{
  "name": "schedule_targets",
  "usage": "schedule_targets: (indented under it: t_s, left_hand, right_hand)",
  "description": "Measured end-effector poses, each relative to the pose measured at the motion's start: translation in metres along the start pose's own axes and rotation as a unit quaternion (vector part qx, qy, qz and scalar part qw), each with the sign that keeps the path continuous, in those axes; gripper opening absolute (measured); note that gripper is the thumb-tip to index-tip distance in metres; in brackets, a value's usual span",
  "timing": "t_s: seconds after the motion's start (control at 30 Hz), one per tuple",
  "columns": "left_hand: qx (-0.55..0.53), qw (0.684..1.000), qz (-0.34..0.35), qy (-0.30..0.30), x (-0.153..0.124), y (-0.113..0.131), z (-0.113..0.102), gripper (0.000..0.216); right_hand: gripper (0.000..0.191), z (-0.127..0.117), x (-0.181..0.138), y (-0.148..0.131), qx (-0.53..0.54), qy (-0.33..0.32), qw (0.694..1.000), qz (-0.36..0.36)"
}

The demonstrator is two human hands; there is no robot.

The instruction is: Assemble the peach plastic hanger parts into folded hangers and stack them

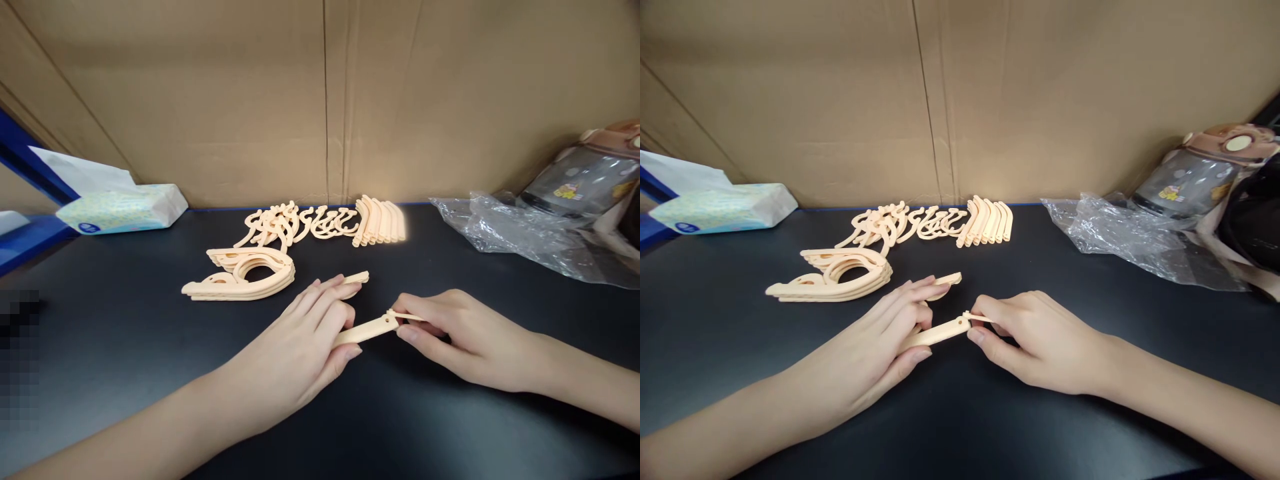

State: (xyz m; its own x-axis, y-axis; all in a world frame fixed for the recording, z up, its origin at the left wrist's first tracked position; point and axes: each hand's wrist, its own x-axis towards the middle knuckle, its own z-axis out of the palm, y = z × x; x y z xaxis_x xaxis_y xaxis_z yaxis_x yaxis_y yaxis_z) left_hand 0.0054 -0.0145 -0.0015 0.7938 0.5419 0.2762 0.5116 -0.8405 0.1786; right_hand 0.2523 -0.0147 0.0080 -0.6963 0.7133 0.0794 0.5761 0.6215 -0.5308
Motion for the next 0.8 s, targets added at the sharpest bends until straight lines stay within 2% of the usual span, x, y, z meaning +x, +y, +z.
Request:
schedule_targets:
  t_s: [0.23,0.53,0.8]
  left_hand:
    - [0.05,0.999,0.019,-0.011,0.0005,-0.0008,0.0022,0.02]
    - [0.007,1.0,0.016,-0.003,0.0003,0.0014,0.0005,0.016]
    - [-0.007,1.0,0.021,-0.006,-0.0006,0.0018,-0.0017,0.014]
  right_hand:
    - [0.026,0.0017,0.0005,0.0001,-0.003,-0.008,1.0,0.027]
    - [0.031,0.0001,0.0015,-0.002,-0.002,-0.012,1.0,0.019]
    - [0.036,0.0055,-0.0006,0.005,-0.126,0.015,0.991,-0.04]
